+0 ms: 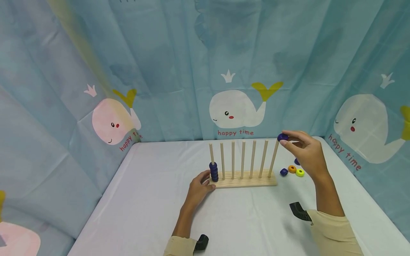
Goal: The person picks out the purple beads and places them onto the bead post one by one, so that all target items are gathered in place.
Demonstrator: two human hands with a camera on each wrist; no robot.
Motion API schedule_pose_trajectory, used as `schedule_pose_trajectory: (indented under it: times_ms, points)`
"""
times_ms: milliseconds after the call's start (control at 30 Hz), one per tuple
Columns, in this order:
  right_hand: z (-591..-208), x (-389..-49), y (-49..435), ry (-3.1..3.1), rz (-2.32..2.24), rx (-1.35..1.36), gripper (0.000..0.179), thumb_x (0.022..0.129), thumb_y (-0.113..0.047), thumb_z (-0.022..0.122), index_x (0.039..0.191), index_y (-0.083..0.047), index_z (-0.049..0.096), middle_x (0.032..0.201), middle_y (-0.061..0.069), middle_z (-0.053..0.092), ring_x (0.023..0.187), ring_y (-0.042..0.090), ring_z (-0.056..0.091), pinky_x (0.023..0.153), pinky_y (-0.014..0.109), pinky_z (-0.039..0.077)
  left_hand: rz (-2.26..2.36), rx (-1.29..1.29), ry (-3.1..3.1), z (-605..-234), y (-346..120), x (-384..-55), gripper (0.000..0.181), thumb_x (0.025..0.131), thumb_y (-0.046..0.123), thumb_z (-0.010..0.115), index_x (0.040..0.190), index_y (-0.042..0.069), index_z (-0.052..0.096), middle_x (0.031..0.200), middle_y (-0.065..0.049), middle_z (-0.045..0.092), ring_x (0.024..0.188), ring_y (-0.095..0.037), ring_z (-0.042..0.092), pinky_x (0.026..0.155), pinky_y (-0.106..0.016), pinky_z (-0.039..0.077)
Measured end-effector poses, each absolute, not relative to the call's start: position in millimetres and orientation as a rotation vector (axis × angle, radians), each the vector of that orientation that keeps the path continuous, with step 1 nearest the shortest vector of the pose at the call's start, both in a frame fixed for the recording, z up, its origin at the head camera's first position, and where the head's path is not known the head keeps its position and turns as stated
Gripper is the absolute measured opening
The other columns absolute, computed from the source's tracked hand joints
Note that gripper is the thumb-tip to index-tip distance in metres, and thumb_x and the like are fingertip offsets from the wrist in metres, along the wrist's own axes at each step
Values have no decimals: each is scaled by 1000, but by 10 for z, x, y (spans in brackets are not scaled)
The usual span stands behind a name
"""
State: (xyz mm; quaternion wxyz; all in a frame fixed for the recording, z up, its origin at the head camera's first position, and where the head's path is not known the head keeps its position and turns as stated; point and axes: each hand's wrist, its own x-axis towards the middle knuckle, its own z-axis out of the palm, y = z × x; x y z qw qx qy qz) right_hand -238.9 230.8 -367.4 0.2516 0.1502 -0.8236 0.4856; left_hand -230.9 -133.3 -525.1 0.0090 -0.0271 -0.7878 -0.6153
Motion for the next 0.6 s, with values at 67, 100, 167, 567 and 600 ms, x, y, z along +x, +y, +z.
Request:
schedule_pose_trajectory:
  times_ms: [67,100,167,567,600]
  points:
    - [-3658,-2392,2280,-2233,1311,425,38,101,-12,74,138,-3,69,123,7,66,103,-6,65,93,0,51,-1921,-84,-2461,-5250,-1329,-2309,65,90,2,77,152,3,55,154,-20,57,146,-36,53,116,-30,52]
    - [-3651,-2395,2265,-2225,1309,436,38,100,-11,74,137,-3,70,123,8,66,103,-5,64,93,0,51,-1926,-78,-2462,-5247,-1326,-2309,65,90,3,77,152,4,55,154,-19,57,146,-35,53,116,-29,51]
    - [-3639,-2403,2237,-2204,1308,457,38,99,-8,75,136,-2,70,123,8,66,105,-4,63,94,1,50,-1932,-81,-2458,-5245,-1325,-2309,66,90,3,77,152,4,55,154,-19,57,147,-35,52,116,-29,51]
    - [-3568,-2399,2028,-2159,1355,548,37,97,-3,76,134,-3,72,125,7,67,110,2,62,99,5,51,-1939,-75,-2454,-5252,-1331,-2319,66,90,1,78,152,3,55,154,-19,56,146,-35,52,115,-27,52]
    - [-3560,-2397,2003,-2157,1364,560,37,97,-3,75,134,-4,72,125,8,67,110,3,62,99,6,52,-1942,-71,-2456,-5255,-1333,-2320,66,90,1,78,152,3,55,155,-19,57,147,-35,52,115,-26,52]
